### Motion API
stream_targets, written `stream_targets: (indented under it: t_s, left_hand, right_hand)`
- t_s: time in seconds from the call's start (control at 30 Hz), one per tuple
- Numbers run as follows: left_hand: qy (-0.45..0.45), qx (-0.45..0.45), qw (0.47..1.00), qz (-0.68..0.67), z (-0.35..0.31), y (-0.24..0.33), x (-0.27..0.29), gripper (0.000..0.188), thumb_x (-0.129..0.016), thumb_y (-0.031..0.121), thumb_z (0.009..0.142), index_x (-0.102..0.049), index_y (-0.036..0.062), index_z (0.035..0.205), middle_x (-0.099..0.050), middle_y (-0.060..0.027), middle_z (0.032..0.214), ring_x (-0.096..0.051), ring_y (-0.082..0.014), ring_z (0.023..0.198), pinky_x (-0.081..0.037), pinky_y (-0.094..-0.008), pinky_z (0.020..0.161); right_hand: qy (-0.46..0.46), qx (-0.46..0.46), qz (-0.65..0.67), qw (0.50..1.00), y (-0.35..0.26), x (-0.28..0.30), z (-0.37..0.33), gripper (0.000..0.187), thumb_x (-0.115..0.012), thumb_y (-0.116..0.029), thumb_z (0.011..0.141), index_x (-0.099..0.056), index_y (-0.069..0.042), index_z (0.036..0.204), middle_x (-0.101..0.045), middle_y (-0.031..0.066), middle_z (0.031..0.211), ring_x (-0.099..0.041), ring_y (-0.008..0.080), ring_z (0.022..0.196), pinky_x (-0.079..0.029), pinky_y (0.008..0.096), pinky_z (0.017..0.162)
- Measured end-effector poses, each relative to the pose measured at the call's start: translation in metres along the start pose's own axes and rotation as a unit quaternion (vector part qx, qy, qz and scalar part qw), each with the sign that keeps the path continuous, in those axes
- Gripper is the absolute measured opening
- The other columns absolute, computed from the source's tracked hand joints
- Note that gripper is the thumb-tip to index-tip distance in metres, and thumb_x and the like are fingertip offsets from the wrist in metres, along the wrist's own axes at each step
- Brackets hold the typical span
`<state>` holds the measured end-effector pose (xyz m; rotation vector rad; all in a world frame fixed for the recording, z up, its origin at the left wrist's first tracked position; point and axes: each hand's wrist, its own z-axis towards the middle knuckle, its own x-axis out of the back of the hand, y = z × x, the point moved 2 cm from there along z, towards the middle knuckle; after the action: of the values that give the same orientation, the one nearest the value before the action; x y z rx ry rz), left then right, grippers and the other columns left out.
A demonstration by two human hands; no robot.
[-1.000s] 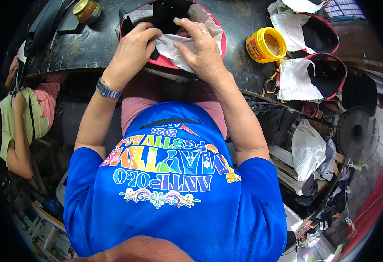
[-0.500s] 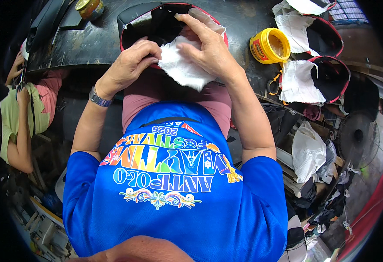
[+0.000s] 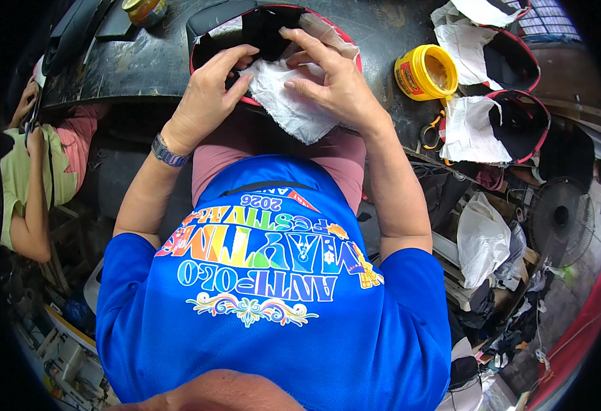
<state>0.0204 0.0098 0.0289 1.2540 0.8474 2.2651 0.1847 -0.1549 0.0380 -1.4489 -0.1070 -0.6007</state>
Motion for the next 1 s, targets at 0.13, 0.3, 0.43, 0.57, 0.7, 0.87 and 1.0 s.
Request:
stream_targets:
  t_s: [0.13, 0.3, 0.43, 0.57, 0.7, 0.87, 1.0]
  left_hand:
    - [-0.009, 0.087, 0.996, -0.032, 0.006, 0.003, -0.003, 0.038, -0.070, 0.014, 0.091, -0.062, 0.0064, 0.127, -0.071, -0.0159, 0.098, -0.071, -0.0316, 0.086, -0.057, -0.0419, 0.079]
    - [-0.044, 0.116, 0.991, 0.052, 0.016, 0.006, -0.010, 0.043, -0.072, 0.021, 0.092, -0.062, 0.0107, 0.132, -0.070, -0.0129, 0.097, -0.070, -0.0260, 0.081, -0.057, -0.0391, 0.077]
    - [-0.006, 0.088, 0.993, 0.077, 0.014, 0.007, -0.006, 0.046, -0.073, 0.019, 0.092, -0.061, 0.0104, 0.135, -0.070, -0.0121, 0.100, -0.070, -0.0222, 0.079, -0.057, -0.0361, 0.077]
    - [-0.026, 0.104, 0.994, 0.008, 0.012, 0.006, -0.001, 0.042, -0.073, 0.018, 0.090, -0.062, 0.0087, 0.129, -0.071, -0.0162, 0.099, -0.071, -0.0322, 0.082, -0.057, -0.0430, 0.078]
    - [-0.066, 0.122, 0.990, -0.042, 0.013, 0.007, 0.003, 0.043, -0.070, 0.012, 0.088, -0.062, 0.0053, 0.130, -0.072, -0.0177, 0.102, -0.072, -0.0336, 0.087, -0.057, -0.0426, 0.081]
    - [-0.076, 0.124, 0.989, -0.012, 0.013, 0.009, 0.006, 0.043, -0.064, 0.003, 0.086, -0.063, 0.0034, 0.130, -0.074, -0.0212, 0.105, -0.072, -0.0377, 0.098, -0.056, -0.0428, 0.089]
    - [-0.071, 0.136, 0.987, -0.041, 0.018, 0.003, 0.007, 0.044, -0.062, 0.001, 0.086, -0.063, 0.0042, 0.131, -0.074, -0.0206, 0.105, -0.072, -0.0365, 0.098, -0.057, -0.0410, 0.089]
  right_hand:
    - [-0.008, 0.033, -0.011, 0.999, -0.001, -0.007, -0.001, 0.070, -0.069, -0.003, 0.094, -0.040, -0.009, 0.157, -0.049, 0.0069, 0.155, -0.061, 0.0226, 0.126, -0.046, 0.0386, 0.113]
    - [0.023, -0.009, -0.013, 1.000, 0.001, -0.012, 0.000, 0.065, -0.062, 0.001, 0.096, -0.040, -0.008, 0.156, -0.050, 0.0069, 0.154, -0.061, 0.0227, 0.127, -0.046, 0.0374, 0.112]
    - [0.018, -0.001, -0.040, 0.999, 0.006, -0.014, -0.006, 0.064, -0.061, 0.002, 0.096, -0.041, -0.009, 0.156, -0.051, 0.0076, 0.153, -0.061, 0.0232, 0.127, -0.046, 0.0367, 0.111]
    - [-0.008, 0.049, 0.021, 0.999, 0.008, -0.011, -0.011, 0.067, -0.064, 0.001, 0.094, -0.041, -0.009, 0.156, -0.051, 0.0090, 0.153, -0.061, 0.0232, 0.126, -0.046, 0.0372, 0.111]
    - [0.003, 0.076, -0.057, 0.995, -0.003, -0.012, -0.012, 0.079, -0.078, -0.007, 0.083, -0.043, -0.008, 0.155, -0.052, 0.0119, 0.151, -0.060, 0.0254, 0.124, -0.047, 0.0395, 0.110]
    - [0.052, 0.174, -0.238, 0.954, -0.022, -0.039, -0.019, 0.096, -0.092, -0.012, 0.061, -0.052, -0.011, 0.148, -0.059, 0.0135, 0.135, -0.059, 0.0344, 0.113, -0.050, 0.0430, 0.099]
    - [0.039, 0.152, -0.244, 0.957, -0.012, -0.049, -0.017, 0.081, -0.082, -0.008, 0.074, -0.054, -0.022, 0.148, -0.066, 0.0081, 0.109, -0.061, 0.0300, 0.102, -0.050, 0.0408, 0.095]
